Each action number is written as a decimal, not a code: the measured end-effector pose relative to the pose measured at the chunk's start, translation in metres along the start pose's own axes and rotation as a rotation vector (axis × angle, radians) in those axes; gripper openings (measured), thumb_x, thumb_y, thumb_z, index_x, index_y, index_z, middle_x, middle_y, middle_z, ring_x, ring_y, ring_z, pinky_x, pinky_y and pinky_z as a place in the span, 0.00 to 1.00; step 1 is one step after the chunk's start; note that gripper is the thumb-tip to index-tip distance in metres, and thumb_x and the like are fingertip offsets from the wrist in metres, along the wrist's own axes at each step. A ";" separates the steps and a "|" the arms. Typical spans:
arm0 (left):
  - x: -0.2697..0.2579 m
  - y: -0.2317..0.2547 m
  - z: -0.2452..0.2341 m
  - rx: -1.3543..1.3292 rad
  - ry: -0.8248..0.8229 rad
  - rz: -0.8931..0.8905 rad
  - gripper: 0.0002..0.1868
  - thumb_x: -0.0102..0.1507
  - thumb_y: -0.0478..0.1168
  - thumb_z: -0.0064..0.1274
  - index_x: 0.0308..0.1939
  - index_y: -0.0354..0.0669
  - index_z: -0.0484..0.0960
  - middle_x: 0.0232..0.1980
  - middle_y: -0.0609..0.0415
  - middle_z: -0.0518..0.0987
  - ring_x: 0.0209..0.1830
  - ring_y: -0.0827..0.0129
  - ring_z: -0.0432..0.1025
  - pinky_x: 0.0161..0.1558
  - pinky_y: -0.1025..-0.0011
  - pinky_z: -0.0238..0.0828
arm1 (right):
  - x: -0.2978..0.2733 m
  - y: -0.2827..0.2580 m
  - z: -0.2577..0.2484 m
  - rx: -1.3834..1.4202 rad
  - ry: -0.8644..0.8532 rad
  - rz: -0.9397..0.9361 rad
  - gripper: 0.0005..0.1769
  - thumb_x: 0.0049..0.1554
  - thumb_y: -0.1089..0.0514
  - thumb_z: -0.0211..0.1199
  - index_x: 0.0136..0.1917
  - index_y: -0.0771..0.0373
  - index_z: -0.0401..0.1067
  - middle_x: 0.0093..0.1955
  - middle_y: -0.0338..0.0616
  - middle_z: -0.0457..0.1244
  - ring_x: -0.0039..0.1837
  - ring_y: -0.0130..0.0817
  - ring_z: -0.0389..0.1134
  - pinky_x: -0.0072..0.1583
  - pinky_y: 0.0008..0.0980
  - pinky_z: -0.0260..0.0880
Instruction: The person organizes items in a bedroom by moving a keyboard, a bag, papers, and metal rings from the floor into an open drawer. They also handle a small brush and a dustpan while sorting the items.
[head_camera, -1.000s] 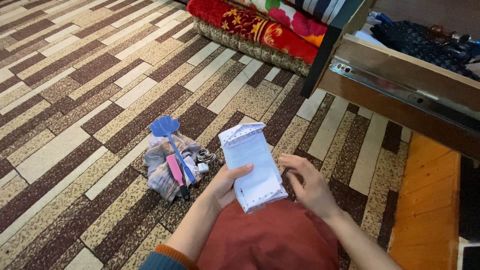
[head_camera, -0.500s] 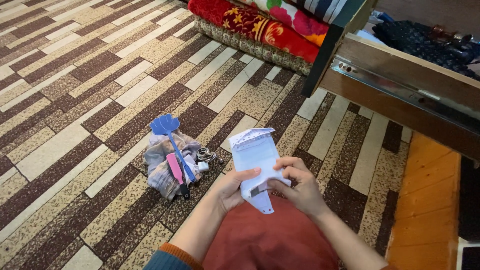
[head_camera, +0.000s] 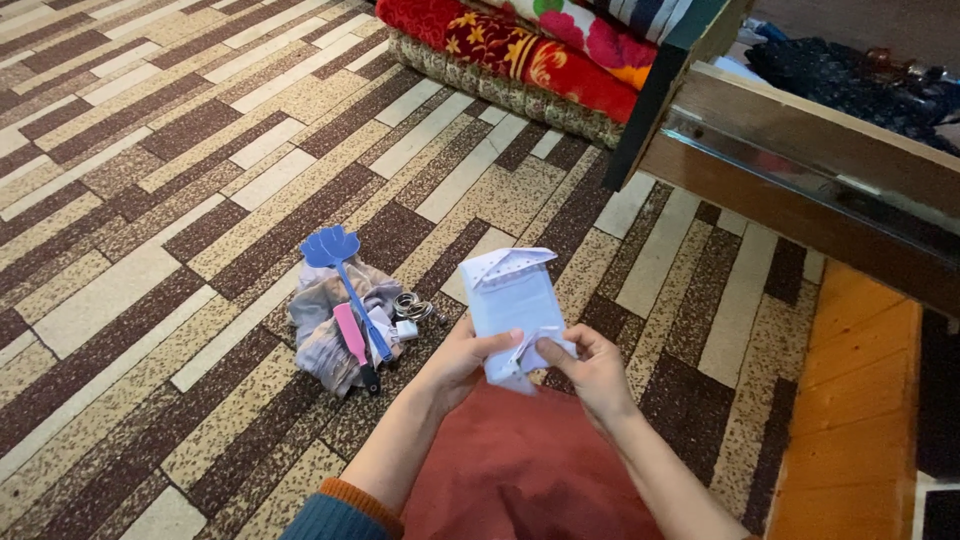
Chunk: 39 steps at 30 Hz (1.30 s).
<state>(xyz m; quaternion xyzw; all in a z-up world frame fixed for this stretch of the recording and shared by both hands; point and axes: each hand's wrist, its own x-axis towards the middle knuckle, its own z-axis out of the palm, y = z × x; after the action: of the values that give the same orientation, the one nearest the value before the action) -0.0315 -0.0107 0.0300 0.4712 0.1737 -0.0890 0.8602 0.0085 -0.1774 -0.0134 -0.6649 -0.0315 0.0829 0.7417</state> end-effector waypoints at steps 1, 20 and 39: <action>-0.001 -0.002 -0.003 0.000 0.002 -0.001 0.46 0.55 0.35 0.70 0.75 0.38 0.65 0.68 0.31 0.72 0.62 0.35 0.73 0.45 0.44 0.80 | 0.002 0.000 0.001 0.001 -0.001 0.002 0.15 0.48 0.62 0.82 0.37 0.65 0.73 0.31 0.36 0.64 0.37 0.19 0.63 0.39 0.19 0.65; 0.009 0.000 -0.018 1.399 -0.176 1.338 0.35 0.59 0.37 0.65 0.70 0.56 0.73 0.66 0.50 0.76 0.65 0.53 0.73 0.71 0.54 0.64 | 0.020 -0.022 -0.006 0.153 0.130 0.113 0.18 0.52 0.55 0.79 0.37 0.61 0.69 0.33 0.35 0.64 0.39 0.26 0.72 0.46 0.29 0.81; 0.032 -0.002 -0.021 1.271 -0.054 0.994 0.14 0.57 0.42 0.68 0.32 0.48 0.74 0.26 0.59 0.76 0.32 0.60 0.76 0.35 0.65 0.73 | 0.020 -0.002 -0.014 0.044 0.114 0.044 0.18 0.51 0.56 0.81 0.36 0.65 0.71 0.29 0.38 0.64 0.36 0.24 0.71 0.45 0.28 0.79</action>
<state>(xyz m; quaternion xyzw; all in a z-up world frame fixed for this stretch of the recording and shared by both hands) -0.0070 0.0066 0.0059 0.8900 -0.1610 0.2110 0.3706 0.0301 -0.1878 -0.0137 -0.6524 0.0271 0.0619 0.7548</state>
